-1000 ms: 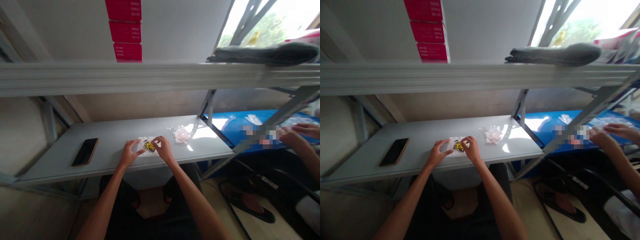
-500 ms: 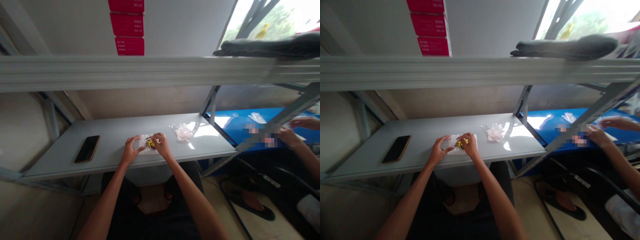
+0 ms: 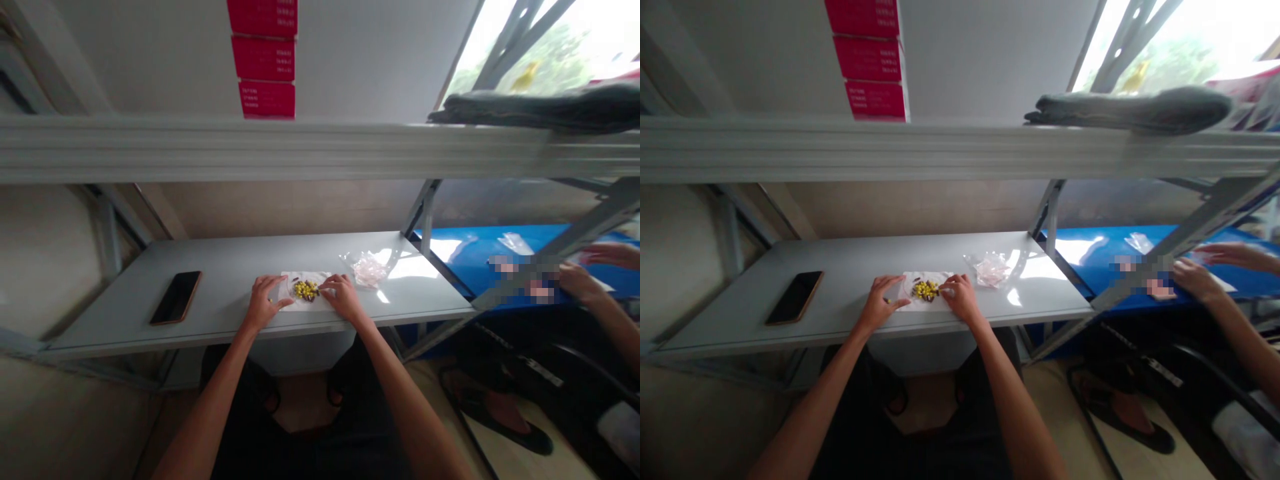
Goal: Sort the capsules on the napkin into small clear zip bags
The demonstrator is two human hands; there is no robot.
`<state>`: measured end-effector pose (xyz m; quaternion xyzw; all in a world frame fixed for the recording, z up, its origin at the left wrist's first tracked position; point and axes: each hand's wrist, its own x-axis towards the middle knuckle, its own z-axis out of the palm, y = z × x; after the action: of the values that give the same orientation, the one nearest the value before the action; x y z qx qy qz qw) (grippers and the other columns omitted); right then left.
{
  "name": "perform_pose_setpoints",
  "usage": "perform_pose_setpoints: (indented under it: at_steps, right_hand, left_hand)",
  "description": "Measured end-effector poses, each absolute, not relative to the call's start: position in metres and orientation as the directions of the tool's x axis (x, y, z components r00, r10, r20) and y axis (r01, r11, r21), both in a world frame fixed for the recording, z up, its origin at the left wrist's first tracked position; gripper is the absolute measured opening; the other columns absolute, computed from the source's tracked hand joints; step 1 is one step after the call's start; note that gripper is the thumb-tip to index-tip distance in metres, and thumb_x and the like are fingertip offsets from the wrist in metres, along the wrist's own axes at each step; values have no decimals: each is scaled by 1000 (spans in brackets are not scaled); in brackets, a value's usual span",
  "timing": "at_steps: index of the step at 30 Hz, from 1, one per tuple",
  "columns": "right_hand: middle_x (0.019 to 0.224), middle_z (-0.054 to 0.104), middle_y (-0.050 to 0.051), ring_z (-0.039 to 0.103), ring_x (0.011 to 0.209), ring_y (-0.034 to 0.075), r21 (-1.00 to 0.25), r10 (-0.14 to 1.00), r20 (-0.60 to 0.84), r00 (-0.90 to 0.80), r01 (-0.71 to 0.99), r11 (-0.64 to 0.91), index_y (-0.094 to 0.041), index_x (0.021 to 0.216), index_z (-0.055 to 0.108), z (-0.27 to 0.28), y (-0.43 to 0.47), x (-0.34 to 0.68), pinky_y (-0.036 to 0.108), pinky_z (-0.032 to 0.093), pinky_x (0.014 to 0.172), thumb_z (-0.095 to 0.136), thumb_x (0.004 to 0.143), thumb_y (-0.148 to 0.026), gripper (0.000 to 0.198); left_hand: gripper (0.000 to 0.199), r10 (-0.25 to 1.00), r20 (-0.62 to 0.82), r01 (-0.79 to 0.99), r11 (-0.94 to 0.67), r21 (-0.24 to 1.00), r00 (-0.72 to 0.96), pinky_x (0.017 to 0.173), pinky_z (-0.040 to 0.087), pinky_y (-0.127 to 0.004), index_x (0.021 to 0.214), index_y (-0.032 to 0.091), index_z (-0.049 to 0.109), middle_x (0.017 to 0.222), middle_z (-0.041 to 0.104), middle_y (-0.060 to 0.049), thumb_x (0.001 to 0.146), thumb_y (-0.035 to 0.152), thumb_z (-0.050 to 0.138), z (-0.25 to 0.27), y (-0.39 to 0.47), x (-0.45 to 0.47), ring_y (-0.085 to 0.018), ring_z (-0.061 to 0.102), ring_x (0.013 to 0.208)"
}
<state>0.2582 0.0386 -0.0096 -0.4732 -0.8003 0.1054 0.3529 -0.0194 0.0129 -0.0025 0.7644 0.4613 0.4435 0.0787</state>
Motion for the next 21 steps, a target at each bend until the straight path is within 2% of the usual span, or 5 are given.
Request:
perform_pose_setpoints:
  at_steps: [10, 16, 21]
  right_hand:
    - [97, 73, 7, 62, 95, 22, -563, 849, 440, -293, 647, 515, -20, 86, 76, -7, 39, 255, 37, 39, 92, 73, 87, -15, 6]
    - [95, 74, 4, 64, 92, 20, -657, 810, 538, -232, 487, 575, -21, 87, 74, 15, 32, 234, 36, 40, 91, 73, 89, -18, 3]
    - [94, 77, 3, 65, 95, 20, -625, 771, 524, -361, 452, 636, -22, 82, 75, 27, 31, 192, 36, 38, 92, 74, 89, -20, 8]
  left_hand:
    - [68, 746, 619, 638, -605, 476, 245, 105, 43, -44, 141, 28, 59, 125, 67, -8, 81, 55, 76, 3, 8, -19, -27, 55, 114]
    - [69, 743, 608, 652, -612, 448, 279, 103, 45, -43, 140, 27, 60, 122, 67, -8, 80, 58, 75, 1, 10, -19, -27, 55, 112]
    - [70, 743, 604, 643, -618, 453, 288, 102, 46, -44, 139, 27, 61, 120, 69, -9, 80, 64, 71, 0, 12, -20, -28, 57, 111]
